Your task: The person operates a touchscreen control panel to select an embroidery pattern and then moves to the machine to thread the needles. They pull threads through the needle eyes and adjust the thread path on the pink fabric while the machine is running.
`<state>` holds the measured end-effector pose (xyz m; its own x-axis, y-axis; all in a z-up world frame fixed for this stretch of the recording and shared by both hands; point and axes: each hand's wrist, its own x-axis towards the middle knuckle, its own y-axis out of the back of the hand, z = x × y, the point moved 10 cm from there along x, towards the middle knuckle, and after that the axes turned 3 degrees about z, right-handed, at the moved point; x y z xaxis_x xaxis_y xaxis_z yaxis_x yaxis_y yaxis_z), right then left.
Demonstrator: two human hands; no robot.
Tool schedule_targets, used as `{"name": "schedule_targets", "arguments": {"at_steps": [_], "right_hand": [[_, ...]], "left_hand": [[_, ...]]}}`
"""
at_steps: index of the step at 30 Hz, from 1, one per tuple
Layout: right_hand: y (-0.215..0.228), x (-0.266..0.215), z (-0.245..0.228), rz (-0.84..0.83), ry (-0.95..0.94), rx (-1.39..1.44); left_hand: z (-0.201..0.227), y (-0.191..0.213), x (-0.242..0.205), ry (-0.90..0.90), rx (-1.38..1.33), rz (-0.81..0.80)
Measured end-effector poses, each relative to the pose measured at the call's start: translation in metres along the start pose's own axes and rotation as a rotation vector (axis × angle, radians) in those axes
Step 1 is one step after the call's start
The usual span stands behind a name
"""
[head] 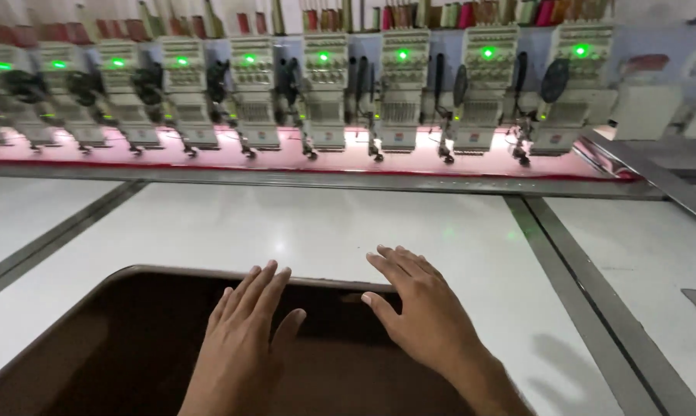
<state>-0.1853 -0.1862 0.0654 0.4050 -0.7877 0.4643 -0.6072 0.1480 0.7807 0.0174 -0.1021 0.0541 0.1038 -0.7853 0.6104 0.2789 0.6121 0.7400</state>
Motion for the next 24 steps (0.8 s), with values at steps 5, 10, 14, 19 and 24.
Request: {"name": "schedule_targets", "arguments": {"at_steps": [5, 10, 14, 19, 24], "right_hand": [[-0.033, 0.078, 0.032, 0.086, -0.014, -0.047], [-0.063, 0.157, 0.072, 0.176, -0.083, -0.108], [-0.088, 0.216, 0.106, 0.183, -0.214, -0.1], [-0.119, 0.285, 0.165, 0.159, -0.327, -0.127], [-0.156, 0.363, 0.244, 0.08, -0.434, -0.102]], "left_hand": [[-0.049, -0.066, 0.09, -0.109, -0.066, -0.011], [-0.083, -0.124, 0.188, -0.24, -0.181, -0.025], [-0.109, -0.177, 0.266, -0.258, -0.255, -0.099], [-0.136, -0.256, 0.338, -0.338, -0.276, -0.065], [-0.16, -0.35, 0.405, -0.295, -0.305, -0.093]]}}
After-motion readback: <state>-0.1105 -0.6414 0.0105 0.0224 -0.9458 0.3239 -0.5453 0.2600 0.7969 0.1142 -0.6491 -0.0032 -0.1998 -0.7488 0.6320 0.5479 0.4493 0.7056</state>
